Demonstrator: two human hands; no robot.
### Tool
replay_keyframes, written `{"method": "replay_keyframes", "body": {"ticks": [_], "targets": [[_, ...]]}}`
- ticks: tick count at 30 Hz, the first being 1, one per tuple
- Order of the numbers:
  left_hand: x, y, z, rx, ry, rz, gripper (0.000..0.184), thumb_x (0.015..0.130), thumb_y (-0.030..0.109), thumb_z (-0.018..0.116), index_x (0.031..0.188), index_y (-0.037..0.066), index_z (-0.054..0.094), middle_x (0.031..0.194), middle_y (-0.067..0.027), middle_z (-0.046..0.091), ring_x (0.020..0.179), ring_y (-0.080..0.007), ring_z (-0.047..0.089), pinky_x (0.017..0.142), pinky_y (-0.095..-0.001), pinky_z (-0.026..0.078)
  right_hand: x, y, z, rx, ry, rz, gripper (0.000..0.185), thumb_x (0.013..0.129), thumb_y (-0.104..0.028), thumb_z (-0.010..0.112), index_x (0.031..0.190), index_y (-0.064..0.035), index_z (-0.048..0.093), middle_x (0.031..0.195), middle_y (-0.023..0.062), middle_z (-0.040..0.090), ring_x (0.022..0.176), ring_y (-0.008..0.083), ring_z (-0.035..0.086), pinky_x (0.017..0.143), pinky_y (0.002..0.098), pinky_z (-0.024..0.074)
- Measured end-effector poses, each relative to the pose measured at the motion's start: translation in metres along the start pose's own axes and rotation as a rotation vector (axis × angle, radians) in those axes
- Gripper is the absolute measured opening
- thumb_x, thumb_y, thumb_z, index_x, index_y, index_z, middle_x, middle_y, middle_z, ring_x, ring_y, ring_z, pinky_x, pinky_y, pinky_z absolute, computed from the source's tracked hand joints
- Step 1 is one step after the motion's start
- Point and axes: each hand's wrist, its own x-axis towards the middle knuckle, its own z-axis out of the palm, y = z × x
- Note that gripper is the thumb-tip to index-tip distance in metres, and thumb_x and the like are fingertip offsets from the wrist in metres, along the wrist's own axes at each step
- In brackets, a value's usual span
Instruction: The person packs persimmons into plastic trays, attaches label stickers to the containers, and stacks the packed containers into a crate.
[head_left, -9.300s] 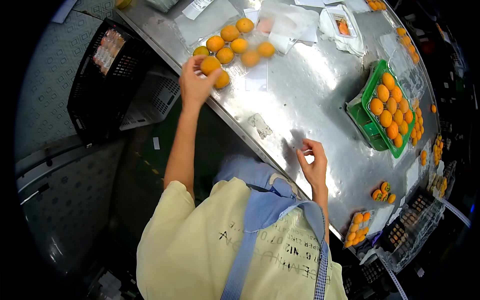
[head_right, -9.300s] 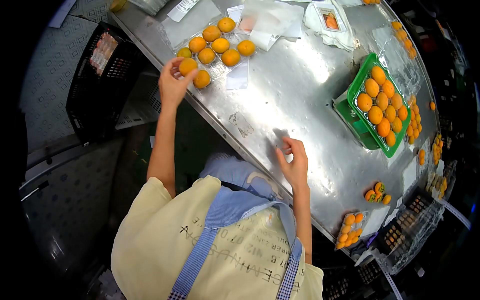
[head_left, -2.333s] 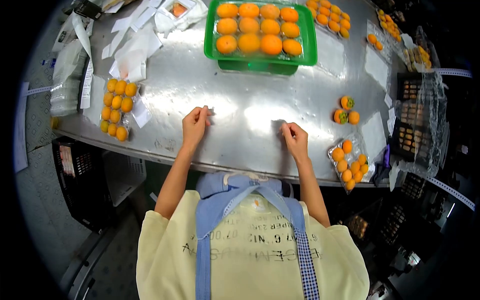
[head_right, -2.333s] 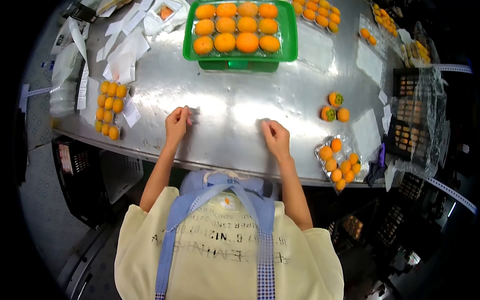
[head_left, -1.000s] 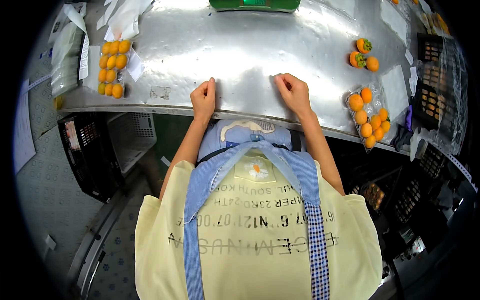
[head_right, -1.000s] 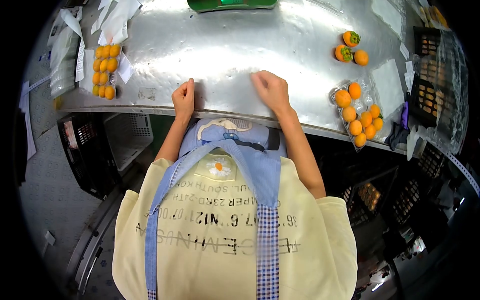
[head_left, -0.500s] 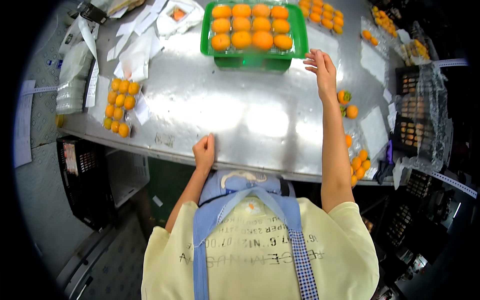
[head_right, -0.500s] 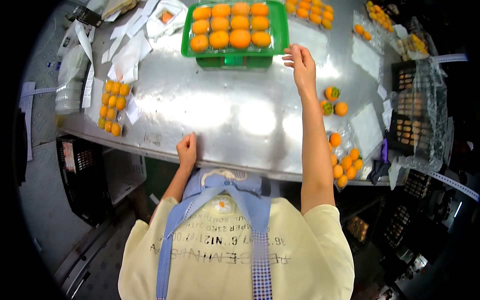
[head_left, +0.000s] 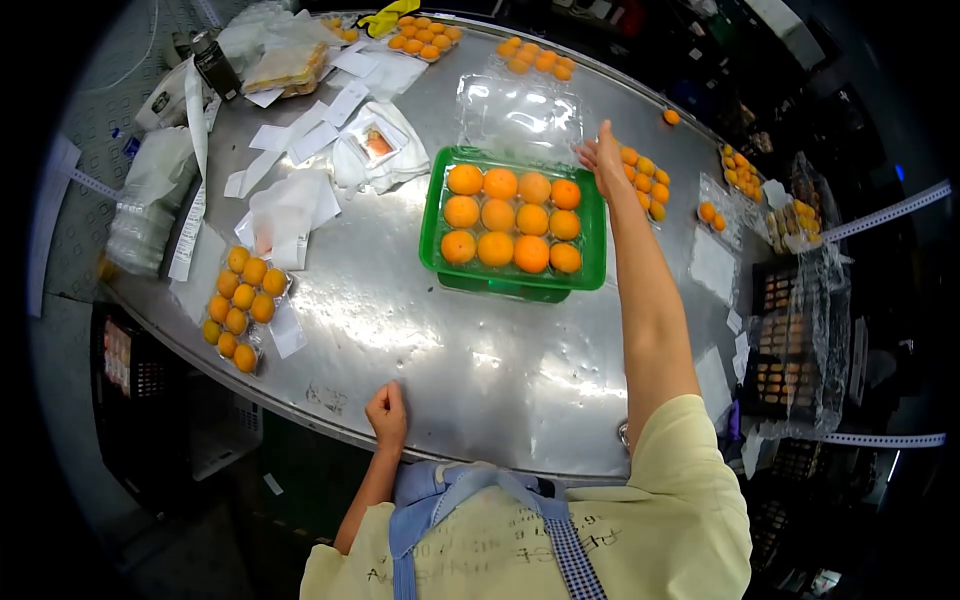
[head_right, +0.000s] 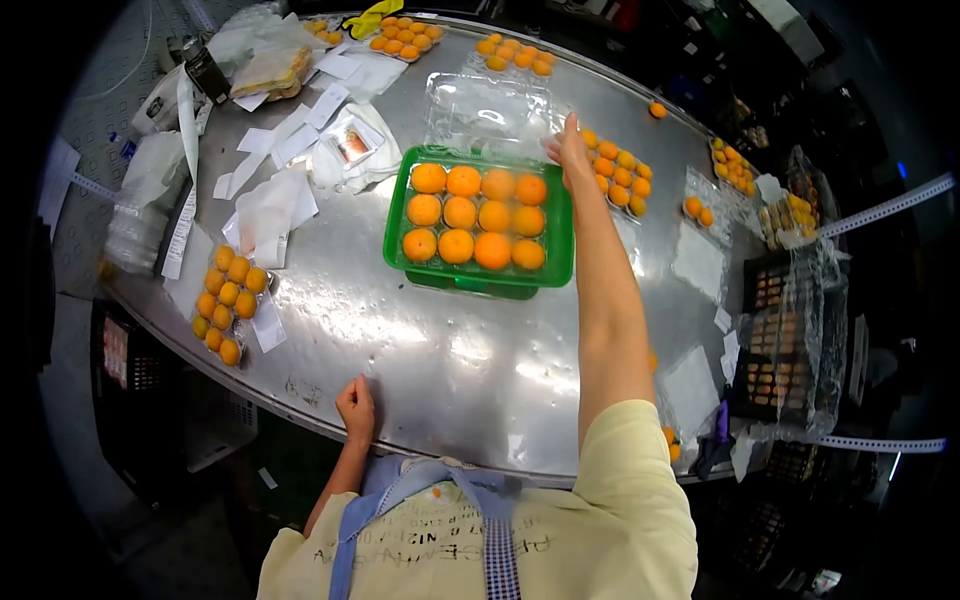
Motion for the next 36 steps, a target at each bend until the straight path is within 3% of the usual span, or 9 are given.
{"method": "replay_keyframes", "body": {"ticks": [5,8,12,13,17,23,26,29,36], "targets": [[0.05,0.055,0.015,-0.112,0.013,-0.004,0.044,0.099,0.021,0.047,0.057,0.008,0.041,0.05,0.0039,0.039,0.046,-0.0039,0.033,0.043,-0.0235,0.025,-0.024,-0.028,-0.003,-0.07,-0.187,-0.011,0.068,0.095,-0.057,0.033,0.121,0.0001,0.058,0.1,0.0103,0.065,0.09,0.0164,0.056,0.076,0.0265,0.0421],[0.105,0.079,0.029,-0.241,-0.067,-0.009,0.042,0.101,0.032,0.036,0.068,0.008,0.048,0.056,0.0009,0.046,0.046,-0.006,0.038,0.043,-0.0215,0.028,-0.063,-0.038,-0.012,0.051,-0.292,-0.047,0.059,0.095,-0.054,0.038,0.107,-0.004,0.067,0.088,0.0057,0.066,0.082,0.0127,0.055,0.078,0.026,0.0417],[0.175,0.117,0.056,-0.303,-0.204,0.097,0.037,0.1,0.037,0.039,0.103,0.004,0.057,0.089,-0.0049,0.06,0.069,-0.0088,0.051,0.057,-0.0227,0.04,-0.102,-0.016,-0.037,-0.276,-0.391,-0.337,0.036,0.091,-0.036,0.058,0.103,-0.0031,0.067,0.088,0.0049,0.065,0.085,0.0135,0.058,0.08,0.0258,0.0427],[0.187,0.124,0.064,-0.299,-0.225,0.15,0.039,0.099,0.038,0.041,0.107,0.004,0.057,0.094,-0.0052,0.06,0.073,-0.0092,0.052,0.06,-0.0237,0.041,-0.111,-0.012,-0.037,-0.298,-0.386,-0.266,0.036,0.086,-0.032,0.065,0.107,-0.0022,0.064,0.092,0.005,0.065,0.089,0.014,0.058,0.085,0.0267,0.042],[0.204,0.149,0.096,-0.132,-0.233,0.134,0.048,0.094,0.047,0.049,0.116,0.005,0.053,0.101,-0.0041,0.058,0.08,-0.0097,0.052,0.065,-0.0243,0.042,-0.134,0.008,-0.043,-0.539,-0.175,-0.47,0.062,0.08,-0.042,0.07,0.124,-0.0019,0.053,0.12,0.0125,0.056,0.102,0.0187,0.056,0.086,0.0296,0.0445],[0.209,0.159,0.106,-0.055,-0.44,-0.104,0.058,0.09,0.054,0.052,0.124,0.006,0.051,0.103,-0.0029,0.058,0.087,-0.012,0.054,0.073,-0.0276,0.044,-0.159,0.002,-0.044,-0.372,-0.26,0.093,0.068,0.087,-0.047,0.061,0.138,-0.0067,0.04,0.129,0.0126,0.049,0.113,0.02,0.049,0.084,0.0324,0.0453],[0.21,0.166,0.109,-0.045,-0.433,-0.054,0.059,0.09,0.054,0.051,0.124,0.005,0.051,0.098,-0.0041,0.061,0.089,-0.0141,0.056,0.077,-0.0303,0.045,-0.162,-0.008,-0.037,-0.36,-0.293,0.156,0.067,0.088,-0.05,0.057,0.138,-0.0078,0.04,0.13,0.0122,0.049,0.113,0.0203,0.049,0.083,0.032,0.045],[0.212,0.163,0.113,-0.03,-0.378,0.101,0.055,0.09,0.049,0.053,0.119,0.003,0.055,0.095,-0.0091,0.065,0.09,-0.018,0.06,0.08,-0.0322,0.045,-0.151,0.008,-0.038,-0.228,-0.258,0.144,0.07,0.084,-0.051,0.062,0.135,-0.0075,0.039,0.117,0.0102,0.053,0.098,0.0162,0.053,0.067,0.028,0.0462],[0.232,0.14,0.116,0.342,-0.318,0.157,0.041,0.082,0.03,0.067,0.112,0.003,0.059,0.096,-0.0161,0.065,0.091,-0.0281,0.063,0.083,-0.0369,0.047,-0.146,0.024,-0.036,-0.118,-0.248,0.185,0.054,0.086,-0.038,0.065,0.126,-0.0095,0.043,0.113,0.0097,0.056,0.092,0.0176,0.059,0.071,0.0319,0.0503]]}}
